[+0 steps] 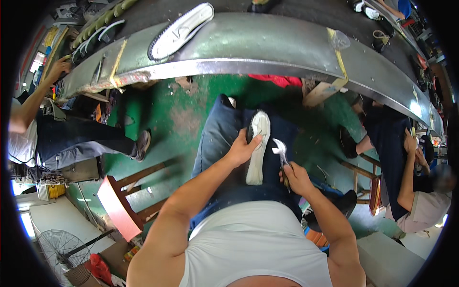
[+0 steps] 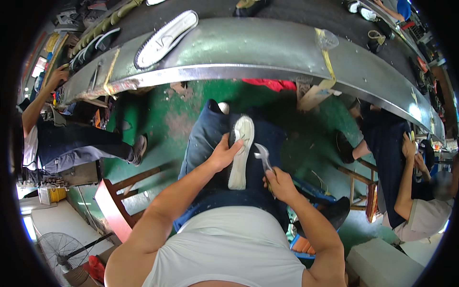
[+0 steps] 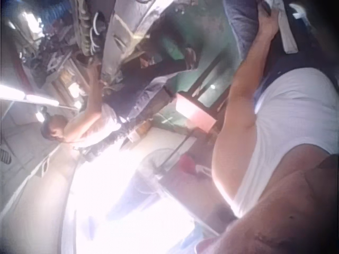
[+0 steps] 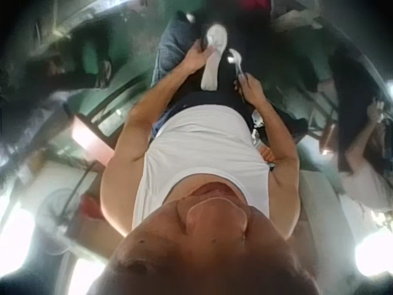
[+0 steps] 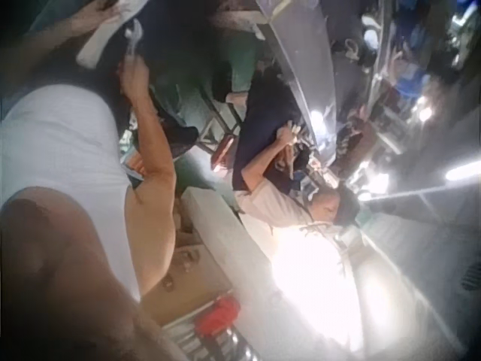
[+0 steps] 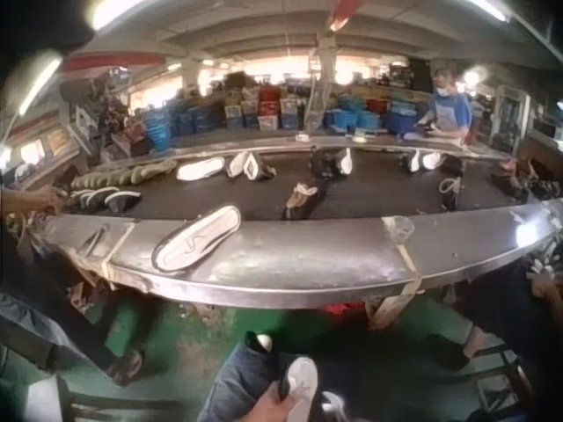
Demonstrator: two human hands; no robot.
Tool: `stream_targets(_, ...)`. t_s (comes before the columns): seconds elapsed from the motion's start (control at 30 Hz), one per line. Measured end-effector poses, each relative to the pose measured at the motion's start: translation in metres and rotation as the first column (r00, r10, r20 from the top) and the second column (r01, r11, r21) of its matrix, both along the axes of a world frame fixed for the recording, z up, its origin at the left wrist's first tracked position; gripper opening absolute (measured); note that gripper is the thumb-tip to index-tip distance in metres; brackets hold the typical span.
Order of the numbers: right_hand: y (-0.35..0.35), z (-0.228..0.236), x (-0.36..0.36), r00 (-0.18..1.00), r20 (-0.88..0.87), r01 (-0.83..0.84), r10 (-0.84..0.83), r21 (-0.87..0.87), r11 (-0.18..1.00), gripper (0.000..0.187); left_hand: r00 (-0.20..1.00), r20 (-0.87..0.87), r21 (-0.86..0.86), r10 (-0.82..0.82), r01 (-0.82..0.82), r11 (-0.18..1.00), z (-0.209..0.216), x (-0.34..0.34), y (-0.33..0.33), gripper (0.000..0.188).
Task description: Assembling shoes by pulling the upper material over the last and securing it using lasting pliers on a factory assembly line.
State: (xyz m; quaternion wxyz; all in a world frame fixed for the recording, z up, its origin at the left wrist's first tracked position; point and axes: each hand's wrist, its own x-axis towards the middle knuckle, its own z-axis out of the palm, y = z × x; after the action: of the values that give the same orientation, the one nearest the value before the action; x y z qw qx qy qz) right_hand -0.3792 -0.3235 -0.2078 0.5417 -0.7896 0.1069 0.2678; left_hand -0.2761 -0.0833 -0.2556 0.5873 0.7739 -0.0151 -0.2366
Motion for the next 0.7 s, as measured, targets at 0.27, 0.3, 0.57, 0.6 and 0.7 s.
stream_targets(0.27,-0.018,-0.039,-0.008,0.971,-0.15,0.23,-0.184,0.398,0.888,0.041,0.951,-0.211,-0.217,0.227,-0.272,0.937,0.143,0.09,0.018,0.071)
stream_targets(0.3,-0.018,-0.044,-0.005,0.957,-0.207,0.28,-0.206,0.452,0.847,0.042,0.959,-0.195,-0.271,0.206,-0.254,0.928,0.153,0.12,0.029,0.078)
stream_targets(0.57,-0.026,-0.044,0.028,0.952,-0.268,0.269,-0.151,0.487,0.831,0.046,0.705,0.626,0.575,-0.332,-0.131,0.807,0.331,0.406,-0.033,0.071)
stream_targets(0.6,-0.027,-0.047,0.028,0.949,-0.279,0.271,-0.144,0.492,0.827,0.049,0.624,0.677,0.653,-0.39,-0.266,0.709,0.327,0.431,-0.045,0.059)
stream_targets(0.7,-0.026,-0.041,0.031,0.906,-0.373,0.375,-0.2,0.486,0.79,0.044,0.469,0.665,0.741,-0.581,-0.514,0.433,0.286,0.477,-0.066,0.056)
